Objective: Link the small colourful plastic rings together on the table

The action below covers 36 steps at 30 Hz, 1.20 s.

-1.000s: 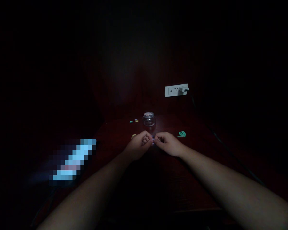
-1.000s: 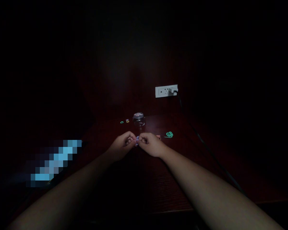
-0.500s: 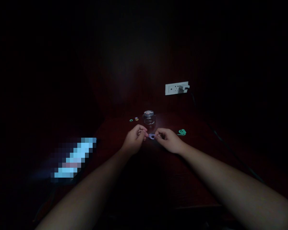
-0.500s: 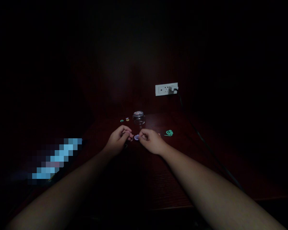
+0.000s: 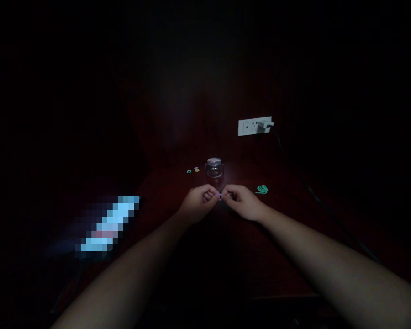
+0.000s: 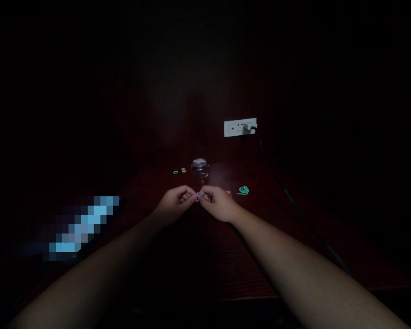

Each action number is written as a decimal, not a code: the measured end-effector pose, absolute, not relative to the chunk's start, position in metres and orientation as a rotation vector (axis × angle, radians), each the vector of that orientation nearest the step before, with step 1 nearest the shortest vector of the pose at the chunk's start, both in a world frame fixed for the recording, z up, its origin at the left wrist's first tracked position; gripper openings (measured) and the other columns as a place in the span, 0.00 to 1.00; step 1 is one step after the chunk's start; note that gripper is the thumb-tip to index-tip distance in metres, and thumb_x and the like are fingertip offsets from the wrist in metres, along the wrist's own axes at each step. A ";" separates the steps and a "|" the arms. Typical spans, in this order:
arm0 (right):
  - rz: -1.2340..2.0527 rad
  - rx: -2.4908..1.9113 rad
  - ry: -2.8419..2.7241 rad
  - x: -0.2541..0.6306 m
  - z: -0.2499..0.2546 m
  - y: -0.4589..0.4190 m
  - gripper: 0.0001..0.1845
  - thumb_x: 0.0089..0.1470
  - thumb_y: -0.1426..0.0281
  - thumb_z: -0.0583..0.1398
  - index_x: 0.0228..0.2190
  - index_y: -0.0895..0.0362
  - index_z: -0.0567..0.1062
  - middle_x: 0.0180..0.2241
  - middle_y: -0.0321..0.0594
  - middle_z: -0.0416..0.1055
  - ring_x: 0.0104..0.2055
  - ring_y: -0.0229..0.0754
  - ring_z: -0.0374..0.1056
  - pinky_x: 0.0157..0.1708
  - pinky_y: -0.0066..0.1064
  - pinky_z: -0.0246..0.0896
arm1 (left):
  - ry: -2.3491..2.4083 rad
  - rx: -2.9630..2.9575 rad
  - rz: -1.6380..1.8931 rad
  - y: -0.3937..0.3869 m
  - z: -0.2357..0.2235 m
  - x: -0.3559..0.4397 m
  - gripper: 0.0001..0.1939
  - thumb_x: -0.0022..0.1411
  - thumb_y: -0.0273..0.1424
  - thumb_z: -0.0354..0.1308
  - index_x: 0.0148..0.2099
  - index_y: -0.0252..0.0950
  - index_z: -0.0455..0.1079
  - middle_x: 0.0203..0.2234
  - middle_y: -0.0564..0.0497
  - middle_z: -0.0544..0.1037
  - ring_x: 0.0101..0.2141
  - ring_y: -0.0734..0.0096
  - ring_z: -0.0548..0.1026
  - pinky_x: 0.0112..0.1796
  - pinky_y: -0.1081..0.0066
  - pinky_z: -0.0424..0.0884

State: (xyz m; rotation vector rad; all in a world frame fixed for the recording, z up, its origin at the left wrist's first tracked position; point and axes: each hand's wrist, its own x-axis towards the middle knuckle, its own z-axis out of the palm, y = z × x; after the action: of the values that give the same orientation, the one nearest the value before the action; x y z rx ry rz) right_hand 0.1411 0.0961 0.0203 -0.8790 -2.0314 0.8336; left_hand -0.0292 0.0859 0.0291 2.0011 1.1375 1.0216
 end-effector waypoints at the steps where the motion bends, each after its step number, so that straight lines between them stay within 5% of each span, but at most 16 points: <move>1: 0.837 -0.870 -2.035 0.141 0.021 0.096 0.06 0.47 0.70 0.54 0.23 0.60 0.66 0.18 0.31 0.57 0.21 0.31 0.51 0.21 0.24 0.46 | 1.146 2.005 1.026 0.086 0.030 -0.029 0.09 0.53 0.33 0.53 0.32 0.32 0.68 0.22 0.53 0.70 0.23 0.80 0.66 0.24 0.79 0.62; 36: 0.853 -0.897 -1.974 0.141 0.020 0.097 0.04 0.45 0.71 0.55 0.23 0.59 0.65 0.18 0.30 0.57 0.20 0.30 0.51 0.20 0.23 0.46 | 1.092 2.044 0.953 0.084 0.026 -0.028 0.11 0.54 0.35 0.53 0.34 0.31 0.66 0.23 0.53 0.69 0.22 0.81 0.64 0.23 0.80 0.61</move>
State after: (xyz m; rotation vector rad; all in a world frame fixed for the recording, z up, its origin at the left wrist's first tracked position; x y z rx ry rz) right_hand 0.1408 0.0969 0.0195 -0.8973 -1.9735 0.8534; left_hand -0.0277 0.0840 0.0263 2.0445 1.0921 0.9529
